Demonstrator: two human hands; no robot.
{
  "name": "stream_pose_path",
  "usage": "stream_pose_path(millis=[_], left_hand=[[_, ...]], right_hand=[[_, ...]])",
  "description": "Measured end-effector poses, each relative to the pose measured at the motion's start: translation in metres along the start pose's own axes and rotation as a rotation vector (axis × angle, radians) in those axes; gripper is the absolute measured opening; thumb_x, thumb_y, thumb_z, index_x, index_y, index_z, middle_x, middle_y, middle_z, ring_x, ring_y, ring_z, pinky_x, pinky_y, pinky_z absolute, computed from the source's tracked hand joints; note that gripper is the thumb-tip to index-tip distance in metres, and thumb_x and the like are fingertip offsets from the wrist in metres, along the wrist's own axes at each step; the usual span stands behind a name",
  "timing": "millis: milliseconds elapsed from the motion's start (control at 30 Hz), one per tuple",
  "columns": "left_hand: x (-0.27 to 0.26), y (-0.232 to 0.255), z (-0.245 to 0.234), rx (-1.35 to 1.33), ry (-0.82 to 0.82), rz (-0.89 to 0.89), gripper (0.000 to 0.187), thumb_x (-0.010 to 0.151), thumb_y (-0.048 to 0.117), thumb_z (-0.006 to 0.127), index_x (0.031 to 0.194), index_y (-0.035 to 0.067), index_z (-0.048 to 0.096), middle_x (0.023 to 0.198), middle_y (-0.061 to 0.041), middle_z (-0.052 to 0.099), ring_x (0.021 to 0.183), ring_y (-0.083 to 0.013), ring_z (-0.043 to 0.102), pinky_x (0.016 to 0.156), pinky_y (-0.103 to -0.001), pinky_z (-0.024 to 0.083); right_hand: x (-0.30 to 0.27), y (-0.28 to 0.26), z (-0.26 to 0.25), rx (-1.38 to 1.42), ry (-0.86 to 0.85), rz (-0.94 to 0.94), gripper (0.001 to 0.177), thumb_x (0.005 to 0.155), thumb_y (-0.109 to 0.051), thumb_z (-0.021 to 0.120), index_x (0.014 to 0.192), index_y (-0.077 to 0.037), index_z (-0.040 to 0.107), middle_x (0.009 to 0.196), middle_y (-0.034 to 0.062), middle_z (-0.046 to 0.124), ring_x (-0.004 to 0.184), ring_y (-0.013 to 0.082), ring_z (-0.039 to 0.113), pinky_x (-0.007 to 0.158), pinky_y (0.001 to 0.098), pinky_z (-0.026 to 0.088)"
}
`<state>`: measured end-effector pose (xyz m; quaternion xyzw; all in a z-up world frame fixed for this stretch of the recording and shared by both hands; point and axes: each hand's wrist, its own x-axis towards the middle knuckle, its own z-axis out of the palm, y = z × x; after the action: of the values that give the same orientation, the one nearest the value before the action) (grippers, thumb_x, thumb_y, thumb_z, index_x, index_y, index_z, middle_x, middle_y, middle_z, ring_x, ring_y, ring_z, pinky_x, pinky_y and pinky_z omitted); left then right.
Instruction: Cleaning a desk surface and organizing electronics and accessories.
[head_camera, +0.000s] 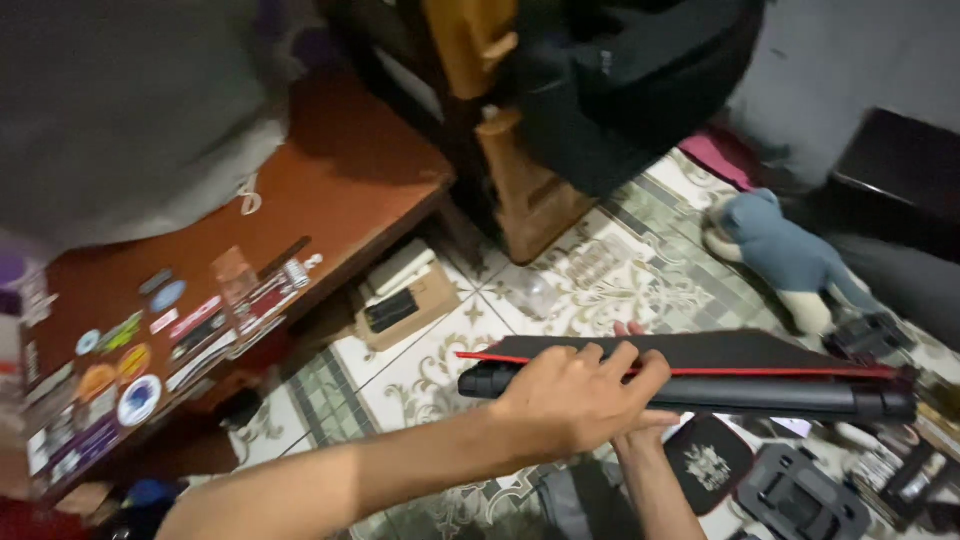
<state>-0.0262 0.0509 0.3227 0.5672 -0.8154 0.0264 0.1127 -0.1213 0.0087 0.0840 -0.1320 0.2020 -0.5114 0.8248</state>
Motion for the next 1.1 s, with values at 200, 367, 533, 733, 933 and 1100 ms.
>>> stream_pose_path(millis=[200, 367, 533, 733, 933, 1100], left_hand=[[-0.031, -0.034, -0.051, -0.124, -0.142, -0.163, 0.055, 0.101, 0.053, 0.053, 0.114, 0.001, 0.056, 0.089, -0.017, 0.066, 0.052, -0.0283, 0.067, 0.039, -0.039, 0.052], [-0.088, -0.063, -0.074, -0.119, 0.209, -0.188, 0.053, 0.104, 0.053, 0.055, 0.111, 0.0, 0.054, 0.086, -0.018, 0.069, 0.063, -0.0344, 0.069, 0.049, -0.042, 0.053], [-0.14, -0.089, -0.109, -0.347, 0.196, -0.486, 0.052, 0.103, 0.05, 0.053, 0.117, -0.001, 0.056, 0.074, -0.019, 0.068, 0.062, -0.0352, 0.071, 0.053, -0.043, 0.055], [-0.217, -0.128, -0.125, -0.452, 0.602, -0.691, 0.044, 0.106, 0.046, 0.052, 0.117, 0.003, 0.057, 0.083, -0.021, 0.069, 0.083, -0.0427, 0.071, 0.067, -0.049, 0.054], [-0.292, -0.176, -0.118, -0.577, 0.77, -1.04, 0.071, 0.104, 0.058, 0.043, 0.132, -0.007, 0.05, 0.121, -0.032, 0.061, 0.12, -0.0442, 0.059, 0.1, -0.048, 0.043], [-0.327, -0.203, -0.115, -0.715, 0.841, -1.207, 0.089, 0.1, 0.064, 0.037, 0.148, -0.011, 0.04, 0.146, -0.032, 0.051, 0.141, -0.0409, 0.047, 0.115, -0.043, 0.036]], right_hand=[[-0.004, -0.001, 0.031, 0.014, 0.087, -0.12, 0.063, 0.107, -0.062, 0.042, 0.135, -0.008, 0.06, 0.134, 0.0087, 0.063, 0.126, 0.0262, 0.058, 0.118, 0.0463, 0.038], [-0.022, 0.002, 0.093, -0.119, 0.034, -0.052, 0.076, 0.104, -0.072, 0.036, 0.133, -0.005, 0.058, 0.133, 0.0106, 0.063, 0.126, 0.0259, 0.057, 0.116, 0.049, 0.037], [-0.032, 0.018, 0.143, -0.457, -0.111, -0.093, 0.079, 0.099, -0.065, 0.032, 0.157, -0.012, 0.026, 0.161, 0.0083, 0.035, 0.146, 0.0239, 0.037, 0.119, 0.0494, 0.026], [-0.006, 0.025, 0.179, -1.333, -0.416, -0.546, 0.079, 0.115, -0.053, 0.032, 0.162, 0.007, 0.012, 0.164, 0.0329, 0.025, 0.152, 0.0372, 0.027, 0.125, 0.0525, 0.018], [-0.013, 0.06, 0.306, -1.589, -0.517, -0.409, 0.064, 0.107, -0.048, 0.045, 0.137, 0.008, 0.037, 0.122, 0.0281, 0.058, 0.111, 0.0357, 0.057, 0.098, 0.0475, 0.044], [0.008, 0.104, 0.365, -1.764, -0.599, -0.316, 0.063, 0.105, -0.052, 0.052, 0.123, 0.008, 0.046, 0.098, 0.0288, 0.061, 0.084, 0.0331, 0.06, 0.074, 0.0462, 0.051]])
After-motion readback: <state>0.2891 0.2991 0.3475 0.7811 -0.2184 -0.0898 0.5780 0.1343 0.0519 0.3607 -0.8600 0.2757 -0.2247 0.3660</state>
